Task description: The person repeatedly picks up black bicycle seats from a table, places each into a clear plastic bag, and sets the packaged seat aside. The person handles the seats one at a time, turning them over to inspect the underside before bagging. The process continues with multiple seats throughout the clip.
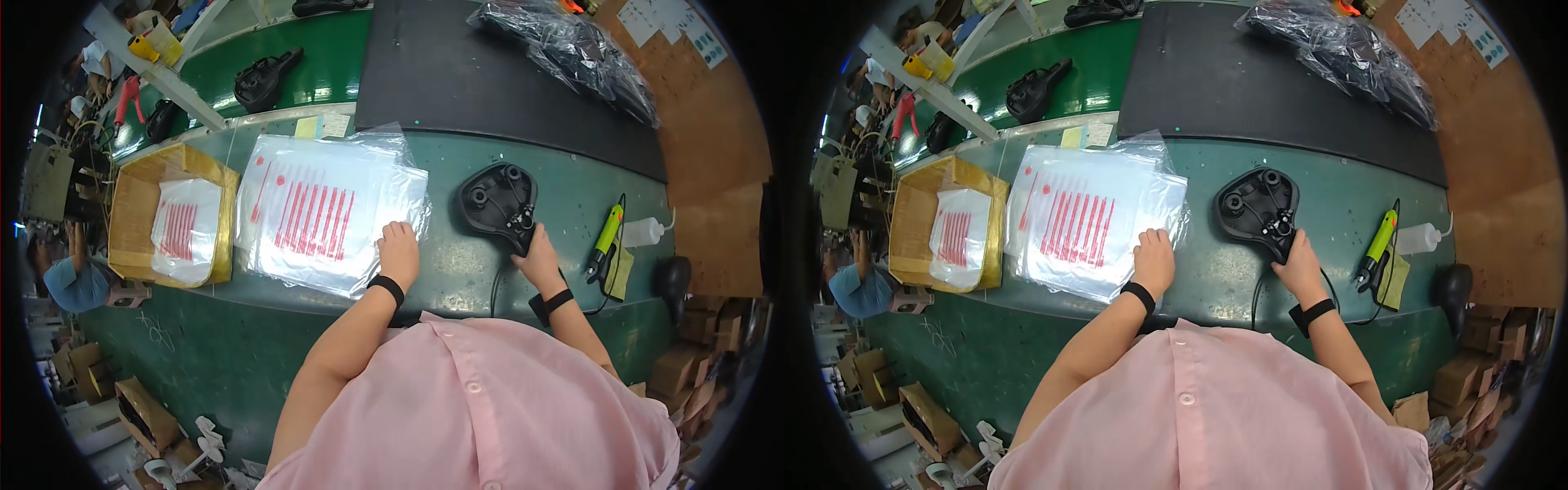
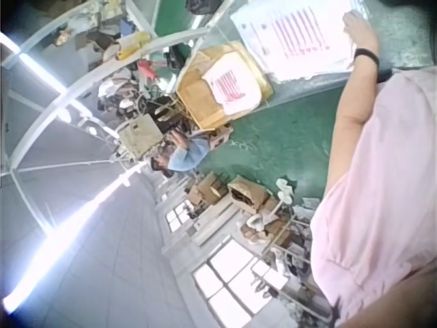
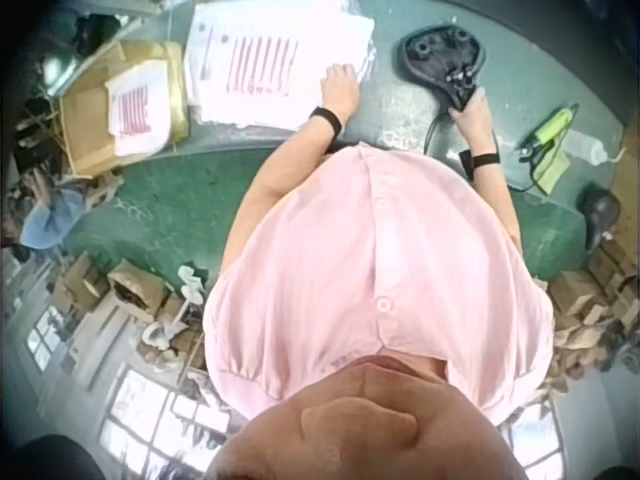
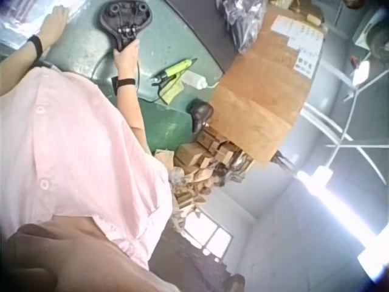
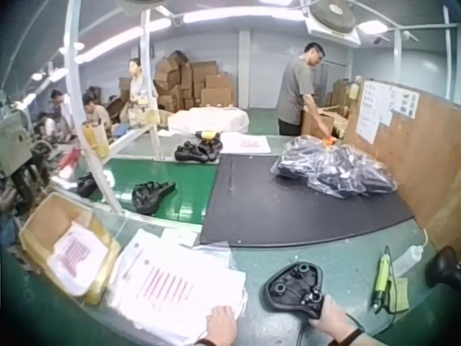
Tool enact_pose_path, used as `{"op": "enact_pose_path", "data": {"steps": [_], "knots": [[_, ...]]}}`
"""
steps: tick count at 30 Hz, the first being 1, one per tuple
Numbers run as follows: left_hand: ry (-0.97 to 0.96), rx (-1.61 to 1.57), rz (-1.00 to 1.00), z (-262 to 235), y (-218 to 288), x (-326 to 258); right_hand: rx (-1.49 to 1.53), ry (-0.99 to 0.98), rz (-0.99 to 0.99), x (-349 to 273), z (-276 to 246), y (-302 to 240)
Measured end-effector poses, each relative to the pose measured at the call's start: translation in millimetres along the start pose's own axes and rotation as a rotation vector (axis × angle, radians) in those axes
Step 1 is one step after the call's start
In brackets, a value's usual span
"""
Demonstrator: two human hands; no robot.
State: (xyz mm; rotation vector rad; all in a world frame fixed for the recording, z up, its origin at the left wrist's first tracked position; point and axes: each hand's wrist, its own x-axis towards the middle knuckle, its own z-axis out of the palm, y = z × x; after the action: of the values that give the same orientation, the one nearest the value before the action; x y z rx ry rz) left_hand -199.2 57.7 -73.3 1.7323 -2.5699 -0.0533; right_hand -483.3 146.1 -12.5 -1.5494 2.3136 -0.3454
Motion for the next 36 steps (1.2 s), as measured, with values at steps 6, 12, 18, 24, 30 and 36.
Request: {"op": "enact_pose_path", "data": {"steps": [6,12,18,24,30,36], "knots": [[-0.012,-0.595,-0.093,18,-65,10,0.428,-0.078,-0.026,-6,36,-3],[-0.077,-1.094,-0.495,-21,-94,10,1.293,-0.620,0.392,8,31,-24],[-0.011,-1.199,-0.489,-41,-101,2,1.468,-0.512,0.258,1,13,-61],[-0.169,-1.512,-0.496,-37,-108,6,1.562,-0.754,0.078,17,22,-134],[-0.178,-1.682,-0.551,-38,-106,4,1.568,-0.837,0.106,39,94,-190],[0.147,-2.271,-0.776,-59,-192,-20,1.412,-0.562,0.117,56,118,-182]]}}
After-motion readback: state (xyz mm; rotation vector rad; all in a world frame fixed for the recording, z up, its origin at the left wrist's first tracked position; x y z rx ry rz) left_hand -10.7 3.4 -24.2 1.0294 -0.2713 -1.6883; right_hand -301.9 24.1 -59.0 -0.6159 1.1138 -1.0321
